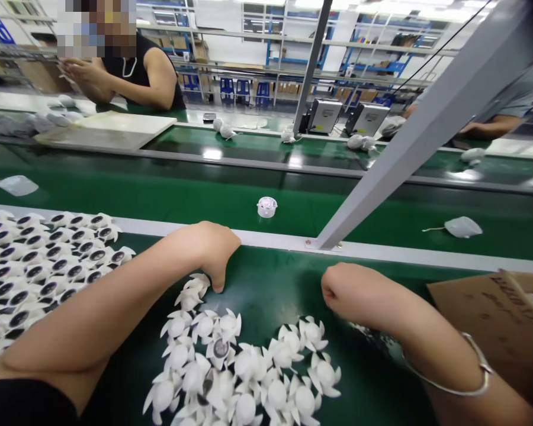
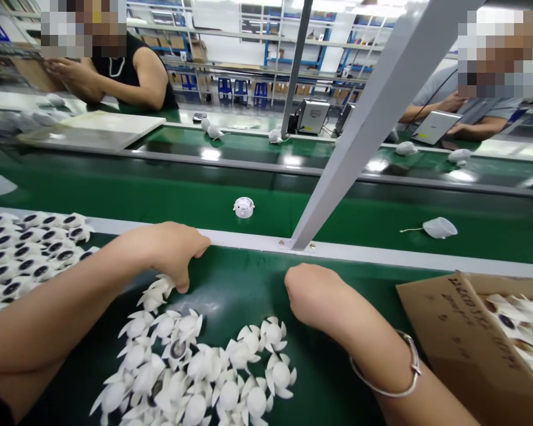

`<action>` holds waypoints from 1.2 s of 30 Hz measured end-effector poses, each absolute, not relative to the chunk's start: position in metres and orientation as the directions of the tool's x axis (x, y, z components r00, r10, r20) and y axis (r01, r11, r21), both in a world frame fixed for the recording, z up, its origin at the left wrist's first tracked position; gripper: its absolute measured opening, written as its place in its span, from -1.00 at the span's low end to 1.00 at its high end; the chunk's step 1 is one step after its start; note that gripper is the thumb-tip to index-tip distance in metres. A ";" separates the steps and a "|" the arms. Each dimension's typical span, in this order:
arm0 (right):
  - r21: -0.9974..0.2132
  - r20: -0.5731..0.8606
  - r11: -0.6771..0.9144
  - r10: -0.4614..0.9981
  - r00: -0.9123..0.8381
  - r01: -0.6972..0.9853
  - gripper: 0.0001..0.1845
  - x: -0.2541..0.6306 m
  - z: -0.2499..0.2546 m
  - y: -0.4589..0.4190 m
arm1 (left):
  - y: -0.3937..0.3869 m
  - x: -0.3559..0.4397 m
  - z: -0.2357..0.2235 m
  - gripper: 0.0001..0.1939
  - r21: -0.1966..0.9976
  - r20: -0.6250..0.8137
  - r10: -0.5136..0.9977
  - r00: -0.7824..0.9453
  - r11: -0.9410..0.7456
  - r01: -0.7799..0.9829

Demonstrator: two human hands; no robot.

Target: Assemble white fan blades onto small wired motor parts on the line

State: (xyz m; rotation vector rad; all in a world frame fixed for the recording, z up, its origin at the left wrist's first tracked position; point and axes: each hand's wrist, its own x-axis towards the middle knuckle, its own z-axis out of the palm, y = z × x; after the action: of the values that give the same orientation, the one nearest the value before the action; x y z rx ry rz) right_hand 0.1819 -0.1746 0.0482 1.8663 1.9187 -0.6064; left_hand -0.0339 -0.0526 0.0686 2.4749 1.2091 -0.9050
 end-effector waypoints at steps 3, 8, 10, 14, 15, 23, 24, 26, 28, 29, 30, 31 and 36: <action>0.043 -0.551 0.008 0.834 0.017 0.999 -0.71 0.168 0.047 -0.174 | -0.053 -0.039 0.077 -0.34 -0.094 -0.641 0.630 0.438 -0.631 0.770; 0.129 -0.503 -0.036 0.859 0.097 0.991 -0.70 0.154 0.041 -0.181 | -0.061 -0.054 0.080 -0.40 -0.130 -0.603 0.699 0.385 -0.562 0.817; 0.126 -0.480 -0.036 0.872 0.093 0.991 -0.67 0.151 0.040 -0.183 | -0.066 -0.061 0.075 -0.47 -0.134 -0.600 0.725 0.339 -0.509 0.850; 0.113 -0.446 -0.016 0.893 0.065 0.994 -0.67 0.148 0.038 -0.187 | -0.076 -0.076 0.062 -0.46 -0.067 -0.628 0.730 0.270 -0.396 0.916; 0.112 -0.440 -0.014 0.896 0.062 0.994 -0.69 0.148 0.037 -0.187 | -0.078 -0.080 0.060 -0.48 -0.050 -0.630 0.727 0.273 -0.389 0.920; 0.048 -0.408 0.012 0.913 0.008 0.999 -0.87 0.166 0.035 -0.182 | -0.063 -0.082 0.054 -0.74 0.187 -0.493 0.698 0.520 -0.498 0.847; 0.022 -0.399 0.019 0.917 -0.008 1.000 -0.88 0.171 0.037 -0.180 | -0.060 -0.077 0.052 -0.77 0.265 -0.448 0.677 0.584 -0.523 0.810; -0.040 -0.368 0.034 0.929 -0.046 0.999 -0.88 0.180 0.039 -0.176 | -0.054 -0.066 0.045 -0.79 0.438 -0.356 0.613 0.706 -0.558 0.705; -0.107 -0.329 0.044 0.941 -0.077 0.993 -0.88 0.187 0.040 -0.171 | -0.051 -0.055 0.036 -0.78 0.570 -0.242 0.548 0.801 -0.588 0.574; -0.136 -0.311 0.045 0.947 -0.086 0.990 -0.88 0.190 0.040 -0.169 | -0.051 -0.050 0.030 -0.78 0.602 -0.167 0.522 0.837 -0.618 0.506; -0.157 -0.295 0.046 0.951 -0.091 0.987 -0.88 0.191 0.038 -0.167 | -0.052 -0.046 0.024 -0.78 0.611 -0.084 0.492 0.867 -0.662 0.435; -0.184 -0.278 0.048 0.955 -0.099 0.982 -0.88 0.192 0.037 -0.165 | -0.054 -0.043 0.019 -0.78 0.600 -0.001 0.457 0.889 -0.711 0.366; -0.494 -0.193 0.099 0.956 -0.220 0.864 -0.91 0.186 0.023 -0.157 | -0.065 -0.039 0.001 -0.77 0.466 0.187 0.298 0.936 -0.866 0.183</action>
State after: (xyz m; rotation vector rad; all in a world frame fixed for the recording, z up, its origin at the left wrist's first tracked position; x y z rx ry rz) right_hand 0.1860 -0.1572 0.0234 2.0597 2.4515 -0.8703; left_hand -0.0389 -0.0649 0.0008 2.6385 0.3463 0.3518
